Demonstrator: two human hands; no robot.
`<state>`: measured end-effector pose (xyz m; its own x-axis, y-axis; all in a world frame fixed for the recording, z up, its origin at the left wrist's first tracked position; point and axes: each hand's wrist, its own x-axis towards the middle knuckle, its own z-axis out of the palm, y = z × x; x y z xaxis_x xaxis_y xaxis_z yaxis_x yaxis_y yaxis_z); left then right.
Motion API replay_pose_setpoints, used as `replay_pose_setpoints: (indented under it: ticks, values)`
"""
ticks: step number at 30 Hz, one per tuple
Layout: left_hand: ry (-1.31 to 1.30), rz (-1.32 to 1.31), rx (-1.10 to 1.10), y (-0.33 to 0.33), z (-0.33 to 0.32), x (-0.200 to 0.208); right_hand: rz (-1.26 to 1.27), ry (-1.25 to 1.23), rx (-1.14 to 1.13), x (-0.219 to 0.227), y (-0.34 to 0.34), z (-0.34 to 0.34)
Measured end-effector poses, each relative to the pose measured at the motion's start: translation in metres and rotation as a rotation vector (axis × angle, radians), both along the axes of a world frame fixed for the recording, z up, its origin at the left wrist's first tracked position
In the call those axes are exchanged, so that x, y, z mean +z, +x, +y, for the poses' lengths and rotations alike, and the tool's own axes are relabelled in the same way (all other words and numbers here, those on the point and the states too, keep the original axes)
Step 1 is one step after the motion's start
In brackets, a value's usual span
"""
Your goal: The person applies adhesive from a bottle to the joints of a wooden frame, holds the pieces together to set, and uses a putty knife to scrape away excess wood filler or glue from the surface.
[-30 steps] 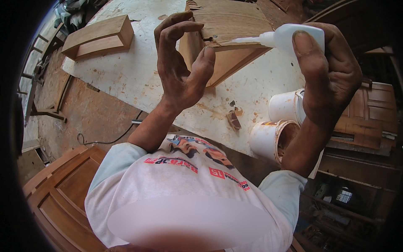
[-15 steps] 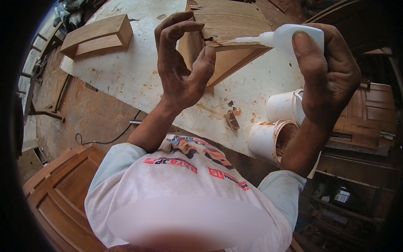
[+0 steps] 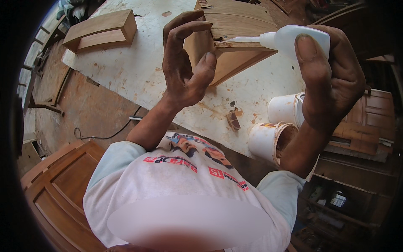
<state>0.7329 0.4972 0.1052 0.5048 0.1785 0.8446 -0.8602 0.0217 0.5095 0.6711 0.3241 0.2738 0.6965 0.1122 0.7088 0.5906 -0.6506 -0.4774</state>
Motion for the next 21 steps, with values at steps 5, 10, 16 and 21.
replay_pose_setpoints:
  ticks: [5, 10, 16, 21]
  values:
    - [0.008, -0.003, -0.014, 0.002, 0.003, -0.002, -0.020, -0.026, 0.001, 0.001, -0.002, 0.004]
    - [-0.002, -0.018, -0.025, 0.006, 0.007, -0.004, -0.012, -0.032, 0.029, 0.003, -0.004, 0.007]
    - [-0.014, -0.007, -0.024, 0.006, 0.007, -0.004, -0.009, -0.034, 0.024, 0.003, -0.005, 0.011]
    - [0.033, -0.027, -0.067, 0.010, 0.014, -0.009, -0.030, -0.047, -0.006, 0.003, -0.007, 0.009]
